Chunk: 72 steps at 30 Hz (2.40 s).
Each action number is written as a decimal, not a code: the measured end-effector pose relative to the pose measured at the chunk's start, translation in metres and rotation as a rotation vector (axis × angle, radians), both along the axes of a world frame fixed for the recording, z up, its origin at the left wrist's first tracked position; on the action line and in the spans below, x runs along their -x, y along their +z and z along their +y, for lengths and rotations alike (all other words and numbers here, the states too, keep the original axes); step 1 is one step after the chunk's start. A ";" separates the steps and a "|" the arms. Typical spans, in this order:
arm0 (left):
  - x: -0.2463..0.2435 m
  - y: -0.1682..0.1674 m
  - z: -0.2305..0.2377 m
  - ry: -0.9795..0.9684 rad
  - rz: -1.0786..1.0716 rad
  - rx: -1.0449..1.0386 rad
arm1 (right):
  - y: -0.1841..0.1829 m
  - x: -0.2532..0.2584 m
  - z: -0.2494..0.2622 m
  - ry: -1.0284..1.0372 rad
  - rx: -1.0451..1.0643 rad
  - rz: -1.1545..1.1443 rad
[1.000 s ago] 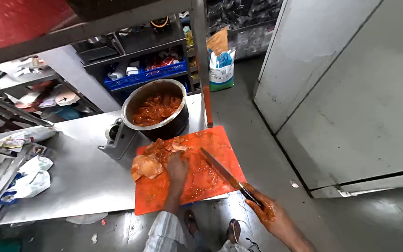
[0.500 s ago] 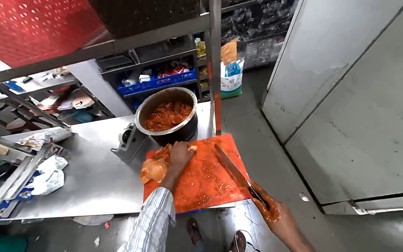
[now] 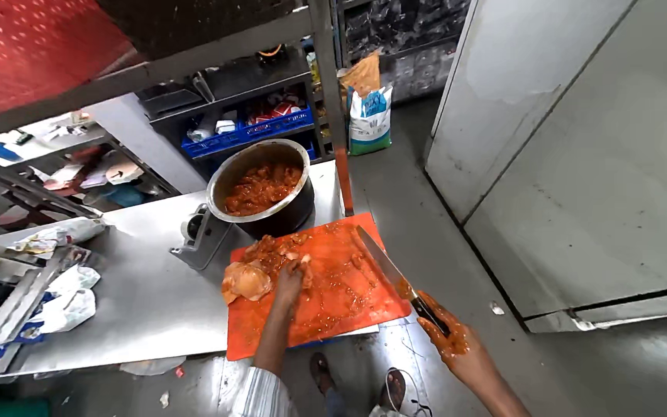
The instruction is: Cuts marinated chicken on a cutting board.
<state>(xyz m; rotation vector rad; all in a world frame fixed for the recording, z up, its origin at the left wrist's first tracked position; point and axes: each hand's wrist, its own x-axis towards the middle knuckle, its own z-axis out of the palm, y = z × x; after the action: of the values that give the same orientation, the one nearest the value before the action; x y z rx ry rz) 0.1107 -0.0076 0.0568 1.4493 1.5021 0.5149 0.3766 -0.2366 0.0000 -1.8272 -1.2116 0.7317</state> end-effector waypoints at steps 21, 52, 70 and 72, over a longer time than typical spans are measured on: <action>-0.006 -0.079 -0.025 -0.259 0.436 -0.544 | 0.016 0.077 0.048 0.248 0.248 -0.263; 0.011 -0.071 -0.030 -0.193 0.486 -0.516 | 0.022 0.089 0.047 0.385 0.285 -0.346; 0.005 -0.066 -0.032 -0.242 0.620 -0.478 | 0.030 0.104 0.069 0.475 0.469 -0.445; 0.004 -0.065 -0.031 -0.233 0.641 -0.464 | 0.019 0.086 0.051 0.413 0.385 -0.406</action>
<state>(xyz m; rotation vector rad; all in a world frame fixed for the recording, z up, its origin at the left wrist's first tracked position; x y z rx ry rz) 0.1066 -0.0383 -0.0083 2.2769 1.7283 0.2698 0.2907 -0.1857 0.0193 -2.1327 -1.8539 0.8951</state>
